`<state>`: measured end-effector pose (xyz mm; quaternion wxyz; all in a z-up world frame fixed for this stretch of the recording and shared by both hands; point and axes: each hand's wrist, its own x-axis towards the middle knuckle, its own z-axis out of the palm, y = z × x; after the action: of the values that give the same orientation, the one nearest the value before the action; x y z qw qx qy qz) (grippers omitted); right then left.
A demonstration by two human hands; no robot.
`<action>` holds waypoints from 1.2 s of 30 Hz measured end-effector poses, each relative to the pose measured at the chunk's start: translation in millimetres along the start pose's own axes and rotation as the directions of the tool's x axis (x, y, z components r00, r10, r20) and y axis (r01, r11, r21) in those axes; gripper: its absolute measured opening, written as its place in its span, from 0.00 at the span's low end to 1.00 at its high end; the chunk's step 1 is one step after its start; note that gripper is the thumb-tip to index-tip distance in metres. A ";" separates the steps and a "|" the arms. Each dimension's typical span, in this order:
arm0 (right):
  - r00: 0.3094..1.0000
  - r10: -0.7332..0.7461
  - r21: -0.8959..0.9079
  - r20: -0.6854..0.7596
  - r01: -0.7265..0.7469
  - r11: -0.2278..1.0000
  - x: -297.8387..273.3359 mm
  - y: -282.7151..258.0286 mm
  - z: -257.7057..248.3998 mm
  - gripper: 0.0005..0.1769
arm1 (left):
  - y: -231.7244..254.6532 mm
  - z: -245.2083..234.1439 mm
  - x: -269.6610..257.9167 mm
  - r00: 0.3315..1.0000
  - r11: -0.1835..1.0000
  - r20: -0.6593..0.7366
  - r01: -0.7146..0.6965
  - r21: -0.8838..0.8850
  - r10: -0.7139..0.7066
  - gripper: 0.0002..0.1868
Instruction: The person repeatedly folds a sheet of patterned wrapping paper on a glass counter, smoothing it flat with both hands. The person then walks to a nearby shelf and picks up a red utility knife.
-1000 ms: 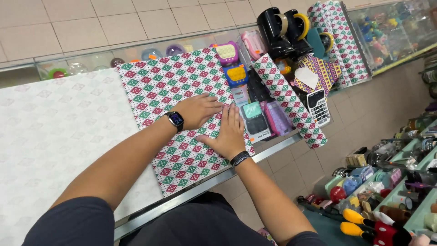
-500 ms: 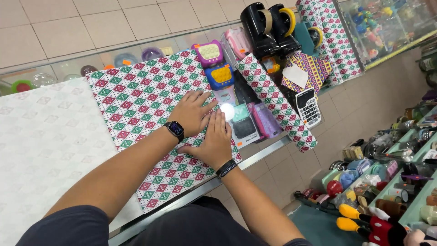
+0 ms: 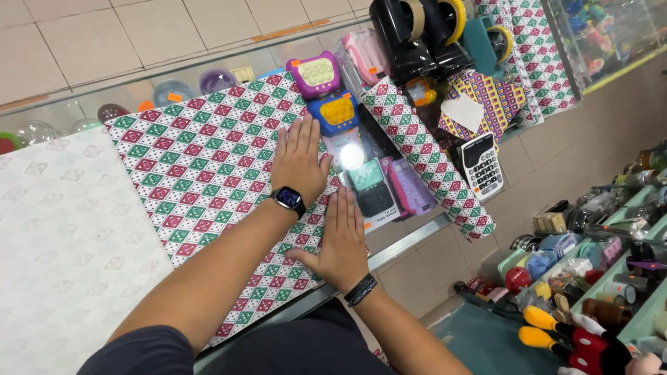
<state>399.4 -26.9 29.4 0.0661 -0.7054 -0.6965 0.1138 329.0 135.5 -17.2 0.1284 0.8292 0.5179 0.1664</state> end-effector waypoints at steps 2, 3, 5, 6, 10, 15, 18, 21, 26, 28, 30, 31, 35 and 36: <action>0.999 0.003 0.024 0.048 -0.004 1.000 -8.0 2.7 -4.5 0.81 | -3.5 -0.9 13.8 0.999 1.000 0.036 0.019 -0.007 -0.018 0.36; 0.996 -0.001 0.044 0.086 -0.003 0.999 -10.9 4.5 -7.3 0.81 | -5.2 -1.8 22.0 0.997 0.999 0.062 0.036 -0.012 -0.035 0.35; 0.997 -0.010 0.043 0.079 0.006 0.999 -15.6 11.8 -5.4 0.82 | -10.8 -4.4 39.1 0.995 0.999 0.087 0.048 -0.009 -0.047 0.34; 0.996 -0.019 0.043 0.087 0.015 0.999 -24.1 14.9 -3.8 0.82 | -11.8 -3.4 41.5 0.990 0.998 0.124 0.070 -0.009 -0.068 0.34; 0.996 -0.017 0.033 0.085 0.014 0.999 -44.3 20.1 -10.6 0.83 | -29.1 -2.6 71.1 0.985 0.995 0.142 0.098 -0.013 -0.095 0.34; 0.997 -0.065 -0.102 0.028 0.067 0.993 -73.8 32.8 -15.5 0.74 | -54.0 -16.1 108.4 0.992 0.993 0.053 0.119 0.003 -0.119 0.32; 0.996 -0.083 -0.099 0.035 0.086 0.991 -88.8 41.8 -15.2 0.72 | -67.0 -22.6 127.2 0.983 0.985 0.074 0.170 0.012 -0.170 0.32; 0.994 -0.066 -0.131 0.087 0.077 0.988 -103.8 44.3 -22.6 0.71 | -70.2 -28.0 137.9 0.979 0.979 0.034 0.203 -0.023 -0.202 0.31; 0.990 -0.050 -0.219 0.130 0.078 0.973 -120.7 45.4 -29.7 0.70 | -71.4 -21.3 145.5 0.976 0.976 -0.044 0.211 -0.051 -0.213 0.31; 0.989 -0.038 -0.231 0.142 0.070 0.970 -123.3 45.2 -32.7 0.70 | -72.9 -21.9 146.5 0.977 0.979 -0.067 0.197 -0.059 -0.201 0.31; 0.984 0.000 -0.172 0.180 0.032 0.985 -127.2 43.9 -35.6 0.66 | -72.6 -22.4 144.4 0.976 0.977 -0.073 0.199 -0.070 -0.204 0.31; 0.984 0.006 -0.171 0.180 0.025 0.985 -125.5 44.6 -35.4 0.66 | -77.4 -16.5 146.9 0.977 0.978 -0.069 0.195 -0.070 -0.200 0.31; 0.989 0.038 -0.062 0.142 -0.030 0.998 -125.5 37.3 -41.2 0.61 | -89.9 -1.7 148.6 0.952 0.990 -0.284 0.081 -0.119 -0.112 0.25; 0.987 0.091 -0.006 0.132 -0.091 0.996 -124.8 31.9 -43.7 0.57 | -91.7 -1.8 150.4 0.942 0.986 -0.320 0.055 -0.155 -0.103 0.24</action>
<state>440.8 -149.2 72.2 0.0147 -0.7272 -0.6666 0.1632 314.8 310.6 -29.4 0.1070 0.7574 0.5514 0.3331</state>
